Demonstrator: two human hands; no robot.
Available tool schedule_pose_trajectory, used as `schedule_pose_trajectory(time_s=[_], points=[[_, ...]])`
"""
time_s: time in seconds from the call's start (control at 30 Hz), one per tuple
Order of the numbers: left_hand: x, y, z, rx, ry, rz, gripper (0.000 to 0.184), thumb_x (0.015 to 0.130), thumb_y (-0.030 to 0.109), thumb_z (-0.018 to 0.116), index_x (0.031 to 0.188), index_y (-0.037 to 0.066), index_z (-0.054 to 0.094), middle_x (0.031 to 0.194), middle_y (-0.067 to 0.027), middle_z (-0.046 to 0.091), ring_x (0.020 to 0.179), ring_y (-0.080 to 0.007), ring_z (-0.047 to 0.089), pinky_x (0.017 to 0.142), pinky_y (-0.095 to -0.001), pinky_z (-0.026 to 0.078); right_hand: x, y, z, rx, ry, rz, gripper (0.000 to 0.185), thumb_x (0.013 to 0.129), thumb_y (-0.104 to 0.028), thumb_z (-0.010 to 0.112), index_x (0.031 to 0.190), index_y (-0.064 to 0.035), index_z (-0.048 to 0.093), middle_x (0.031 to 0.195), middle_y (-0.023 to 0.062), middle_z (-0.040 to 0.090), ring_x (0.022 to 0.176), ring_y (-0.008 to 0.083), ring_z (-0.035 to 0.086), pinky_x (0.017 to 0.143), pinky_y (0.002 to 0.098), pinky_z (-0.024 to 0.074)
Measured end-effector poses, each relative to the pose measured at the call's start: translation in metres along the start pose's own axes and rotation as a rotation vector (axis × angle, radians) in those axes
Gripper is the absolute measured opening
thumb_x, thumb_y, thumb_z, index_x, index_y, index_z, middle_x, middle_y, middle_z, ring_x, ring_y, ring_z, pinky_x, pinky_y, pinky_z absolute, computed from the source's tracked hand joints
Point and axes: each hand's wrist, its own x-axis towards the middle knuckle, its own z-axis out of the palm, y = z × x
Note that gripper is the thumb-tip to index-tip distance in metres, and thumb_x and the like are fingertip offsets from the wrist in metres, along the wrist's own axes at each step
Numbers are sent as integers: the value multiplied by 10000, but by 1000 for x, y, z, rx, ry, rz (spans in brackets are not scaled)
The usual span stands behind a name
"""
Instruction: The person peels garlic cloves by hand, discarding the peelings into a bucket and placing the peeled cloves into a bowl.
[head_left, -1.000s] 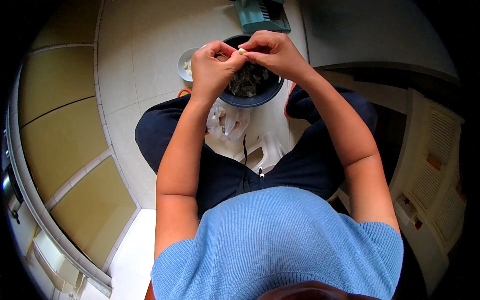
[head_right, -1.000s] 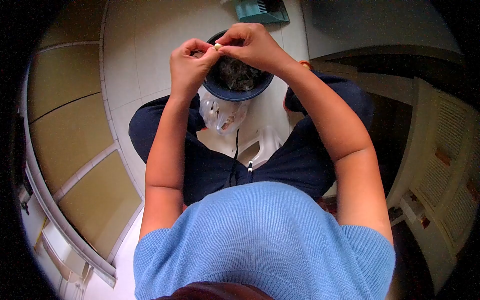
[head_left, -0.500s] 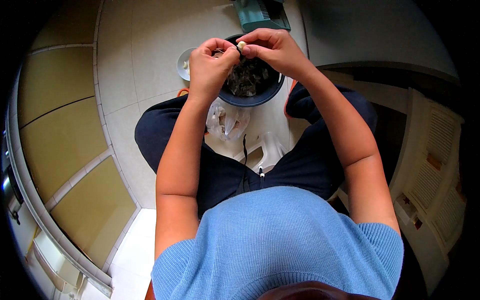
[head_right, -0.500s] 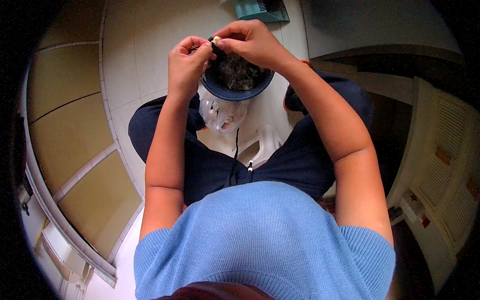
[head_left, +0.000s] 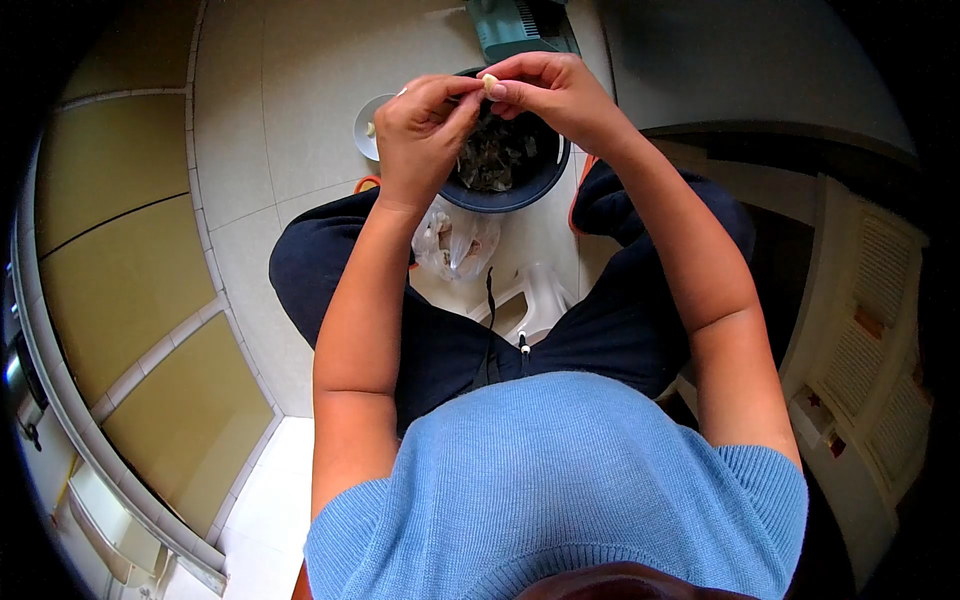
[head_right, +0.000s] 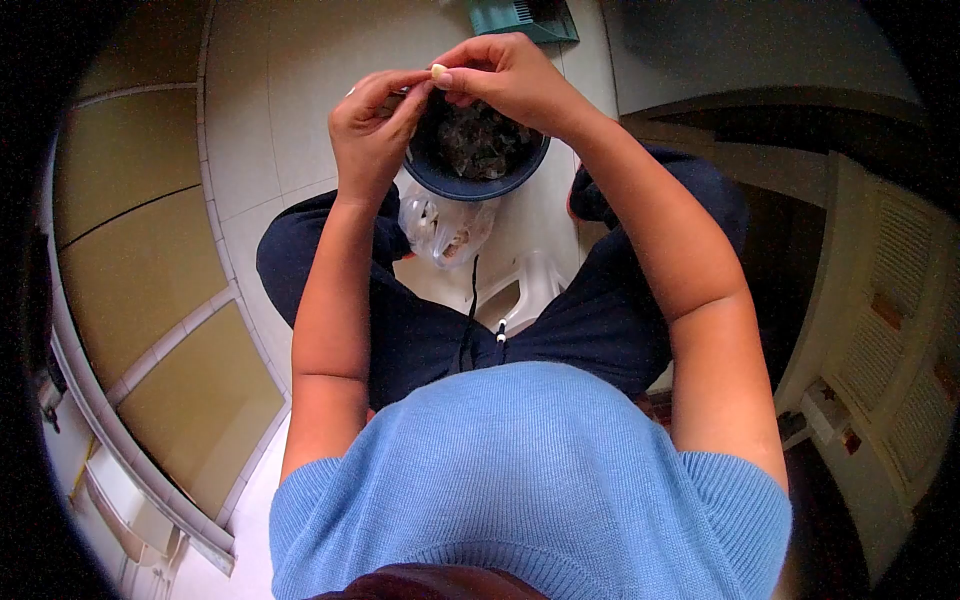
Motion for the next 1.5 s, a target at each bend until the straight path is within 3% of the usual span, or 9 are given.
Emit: schedule_pose_trajectory(time_s=[0.17, 0.23, 0.33, 0.47, 0.73, 1.47, 1.5], points=[[4, 2, 4, 42, 31, 19, 137, 802, 35, 653, 936, 16, 676, 837, -59, 653, 724, -110, 600, 645, -212, 464, -1, -1, 0, 54, -10, 16, 231, 872, -169, 613, 1035, -7, 639, 855, 35, 644, 753, 83, 594, 697, 222, 507], [4, -1, 4, 38, 34, 125, 130, 774, 53, 657, 902, 31, 666, 762, -91, 637, 634, -173, 613, 583, -260, 479, -1, -1, 0, -7, -22, -26, 224, 875, -158, 606, 1039, -8, 637, 857, 33, 643, 751, 81, 592, 699, 222, 508], [4, -1, 2, 133, 28, 137, 112, 762, 63, 667, 870, 37, 666, 784, -95, 635, 635, -193, 618, 588, -267, 486, 0, -1, -1, 14, -40, 2, 222, 875, -149, 604, 1042, -6, 636, 855, 30, 641, 748, 81, 591, 698, 222, 508], [2, -2, 0, 191, -3, 135, 115, 785, 11, 648, 896, 29, 671, 823, -74, 641, 714, -136, 618, 634, -236, 484, 0, 1, -2, 49, -37, 21, 215, 872, -142, 605, 1033, -2, 636, 846, 30, 640, 743, 82, 591, 692, 222, 507], [2, 3, 0, 249, -49, 150, 103, 771, 13, 646, 871, 27, 625, 825, -81, 612, 698, -158, 617, 626, -249, 485, 1, 1, -4, 2, -39, 87, 245, 874, -196, 611, 1047, -22, 625, 879, 42, 646, 760, 96, 618, 724, 228, 515], [5, 6, -3, 159, 4, 124, 55, 763, 25, 620, 807, 4, 594, 748, -75, 577, 651, -153, 576, 598, -242, 455, 0, 0, -6, 134, 61, 129, 276, 878, -172, 593, 1109, -22, 592, 930, 84, 637, 798, 137, 635, 707, 250, 538], [5, 7, -2, 155, 22, 121, 56, 754, 32, 619, 796, 7, 590, 734, -91, 576, 649, -199, 577, 598, -273, 460, 1, 1, -7, 211, 86, 173, 277, 874, -170, 598, 1105, -18, 591, 928, 93, 637, 795, 150, 643, 712, 259, 544]])
